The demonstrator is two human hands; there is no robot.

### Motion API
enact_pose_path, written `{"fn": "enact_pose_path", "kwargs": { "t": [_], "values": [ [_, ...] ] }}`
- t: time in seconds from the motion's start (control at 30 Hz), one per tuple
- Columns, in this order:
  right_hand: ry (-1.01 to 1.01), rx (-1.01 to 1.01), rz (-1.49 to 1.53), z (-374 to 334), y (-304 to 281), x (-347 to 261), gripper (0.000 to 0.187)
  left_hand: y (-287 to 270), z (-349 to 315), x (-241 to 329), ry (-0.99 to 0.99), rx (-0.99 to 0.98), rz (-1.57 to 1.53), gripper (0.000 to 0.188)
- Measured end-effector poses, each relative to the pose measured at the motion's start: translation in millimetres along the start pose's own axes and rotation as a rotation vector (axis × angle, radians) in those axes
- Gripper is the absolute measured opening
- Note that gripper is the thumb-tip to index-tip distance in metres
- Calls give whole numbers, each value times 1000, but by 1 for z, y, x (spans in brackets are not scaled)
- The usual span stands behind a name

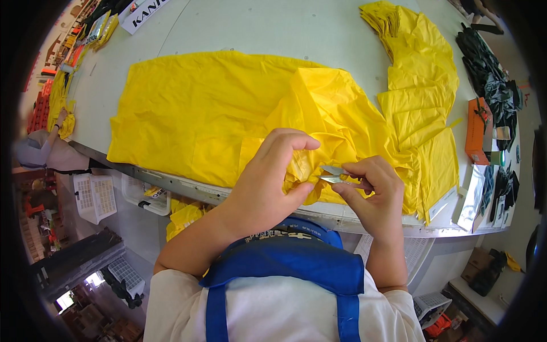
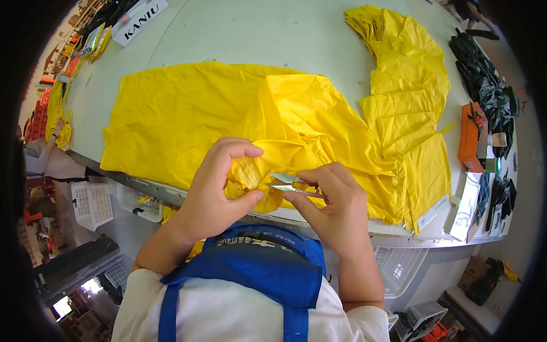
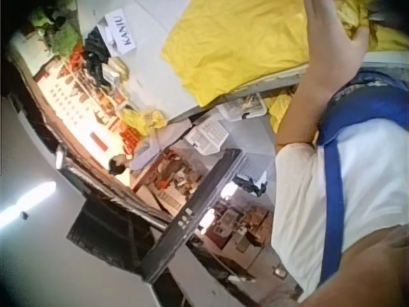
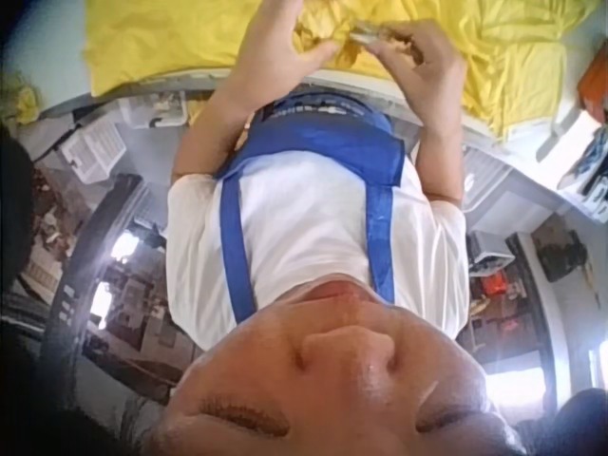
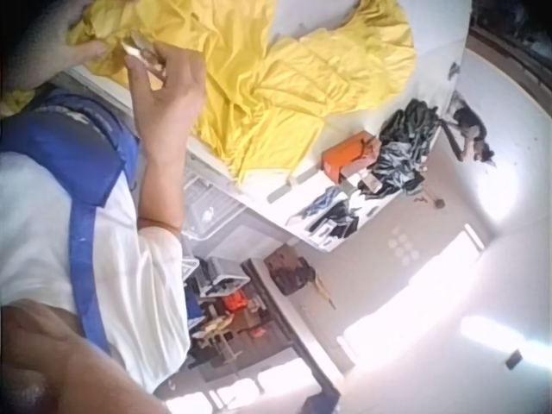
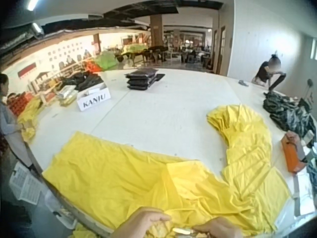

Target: The person folds yellow poly mailers on a table, aligns edges, and uses a box cutter to trim excess material. The person then stacks the folded mailers and repeats the process with additional mailers.

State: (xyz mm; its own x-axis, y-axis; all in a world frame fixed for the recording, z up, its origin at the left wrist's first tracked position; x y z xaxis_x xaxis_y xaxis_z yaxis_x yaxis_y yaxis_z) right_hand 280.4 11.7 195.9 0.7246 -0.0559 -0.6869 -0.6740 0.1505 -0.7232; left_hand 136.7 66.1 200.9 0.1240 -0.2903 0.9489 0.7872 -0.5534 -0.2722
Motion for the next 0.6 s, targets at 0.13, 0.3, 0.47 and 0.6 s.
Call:
{"fn": "enact_pose_path", "kwargs": {
  "t": [0.13, 0.3, 0.47, 0.6],
  "values": [
    [-43, 8, -19, 0, 0, -6, 26, 1, 0, 4, 20, -15, 19, 50],
    [-52, 31, 14, 0, 1, -7, 28, 3, 0, 7, 46, -38, 45, 49],
    [-51, 36, 50, -2, 2, -4, 26, 5, 0, 8, 48, -49, 53, 49],
    [-46, 39, 56, 1, 0, -6, 26, 2, 3, 8, 46, -50, 52, 48]
  ]
}}
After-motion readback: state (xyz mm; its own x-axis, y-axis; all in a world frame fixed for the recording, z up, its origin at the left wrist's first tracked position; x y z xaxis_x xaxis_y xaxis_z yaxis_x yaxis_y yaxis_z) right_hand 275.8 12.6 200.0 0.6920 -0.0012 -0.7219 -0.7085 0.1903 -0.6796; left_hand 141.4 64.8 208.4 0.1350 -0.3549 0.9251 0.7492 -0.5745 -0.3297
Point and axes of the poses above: each hand's wrist, its own z-axis towards the middle knuckle, its own y-axis out of the palm, x = y × z, the point moved 10 cm from there along z, towards the middle knuckle, and after that the axes turned 11 degrees about -z, right-handed, at the moved point
